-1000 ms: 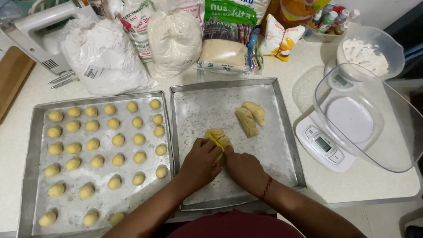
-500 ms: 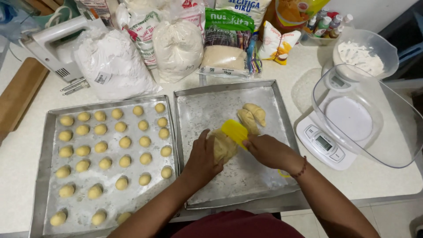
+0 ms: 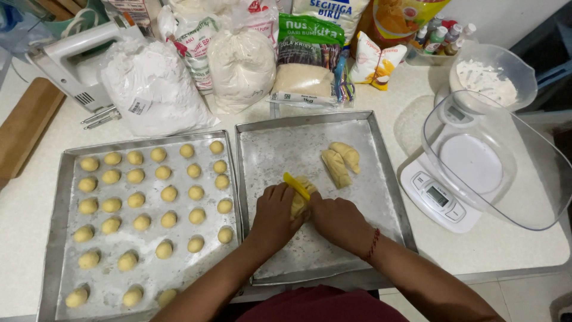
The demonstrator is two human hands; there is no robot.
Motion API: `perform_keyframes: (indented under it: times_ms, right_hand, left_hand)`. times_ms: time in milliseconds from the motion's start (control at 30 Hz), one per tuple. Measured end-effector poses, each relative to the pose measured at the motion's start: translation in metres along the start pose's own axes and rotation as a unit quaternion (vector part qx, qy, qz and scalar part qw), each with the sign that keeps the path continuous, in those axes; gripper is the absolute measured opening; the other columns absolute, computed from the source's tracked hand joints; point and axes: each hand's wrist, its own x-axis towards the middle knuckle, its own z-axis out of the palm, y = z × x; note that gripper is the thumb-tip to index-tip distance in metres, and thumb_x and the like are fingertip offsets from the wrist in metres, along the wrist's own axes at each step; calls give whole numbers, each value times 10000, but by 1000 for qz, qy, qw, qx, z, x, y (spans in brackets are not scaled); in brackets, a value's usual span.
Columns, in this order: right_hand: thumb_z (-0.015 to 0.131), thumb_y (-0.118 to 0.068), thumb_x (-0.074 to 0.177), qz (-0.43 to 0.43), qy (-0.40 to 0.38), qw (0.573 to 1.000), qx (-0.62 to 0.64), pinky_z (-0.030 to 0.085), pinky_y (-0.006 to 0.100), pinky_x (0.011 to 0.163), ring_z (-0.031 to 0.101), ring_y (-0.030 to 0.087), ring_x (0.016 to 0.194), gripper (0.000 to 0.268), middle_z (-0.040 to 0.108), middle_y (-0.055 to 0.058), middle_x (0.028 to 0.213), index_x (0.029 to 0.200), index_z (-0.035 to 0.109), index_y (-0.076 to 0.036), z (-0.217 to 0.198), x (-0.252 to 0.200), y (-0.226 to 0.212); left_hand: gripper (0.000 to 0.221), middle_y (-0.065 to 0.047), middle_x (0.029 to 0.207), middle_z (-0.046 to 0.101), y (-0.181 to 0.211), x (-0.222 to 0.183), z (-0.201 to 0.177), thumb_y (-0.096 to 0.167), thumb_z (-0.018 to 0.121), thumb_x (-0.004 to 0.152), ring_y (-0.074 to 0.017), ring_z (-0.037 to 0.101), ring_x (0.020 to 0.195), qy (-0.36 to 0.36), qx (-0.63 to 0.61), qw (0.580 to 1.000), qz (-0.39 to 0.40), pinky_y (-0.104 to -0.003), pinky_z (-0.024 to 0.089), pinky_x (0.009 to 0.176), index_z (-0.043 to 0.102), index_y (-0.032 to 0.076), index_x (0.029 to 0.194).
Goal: Portioning and shaping cookie dough into crescent shapes using a scale and a spatula
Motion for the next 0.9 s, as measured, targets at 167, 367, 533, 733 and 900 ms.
perform_keyframes:
  times_ms: [167, 367, 533, 733, 900]
  right_hand:
    - [422, -123, 1014, 13, -34, 999, 9, 561, 448, 547, 721, 317, 610, 149, 672, 136, 650, 969, 546, -54, -2, 6, 1]
    - [443, -120, 1020, 9, 9, 1000, 1, 552, 434, 524, 713, 300, 579, 152, 662, 134, 621, 1027, 554, -17, 10, 12, -1]
    - [435, -98, 1026, 14, -1, 1000, -2, 563, 411, 537, 710, 283, 589, 185, 675, 142, 642, 1069, 580, 8, 15, -9, 1]
    - [447, -83, 1010, 35, -13, 999, 8, 563, 424, 532, 718, 282, 591, 201, 692, 126, 665, 1128, 558, 35, 25, -8, 2]
    - [444, -81, 1018, 29, -14, 999, 33, 567, 440, 557, 716, 283, 599, 159, 698, 136, 677, 1111, 537, 8, 28, -1, 5]
  left_hand:
    - [467, -159, 1247, 608, -3, 1, 3, 369, 712, 891, -383, 570, 1234, -44, 5, 999, -24, -561, 528, 892, 592, 69, 1228]
    - [378, -129, 1276, 584, 4, 0, -2, 281, 675, 937, -341, 497, 1319, -99, 13, 995, -30, -590, 452, 989, 569, 88, 1243]
    - [383, -164, 1224, 572, 6, 0, 5, 303, 699, 948, -367, 519, 1270, -83, 28, 995, -52, -607, 469, 960, 558, 56, 1207]
    - [419, -186, 1251, 545, -1, 5, 11, 301, 680, 958, -379, 498, 1297, -108, 41, 993, -20, -592, 467, 992, 532, 28, 1238]
    - [402, -194, 1252, 540, 2, 1, 6, 248, 687, 943, -404, 486, 1310, -112, 36, 993, 9, -596, 460, 1000, 541, 13, 1235]
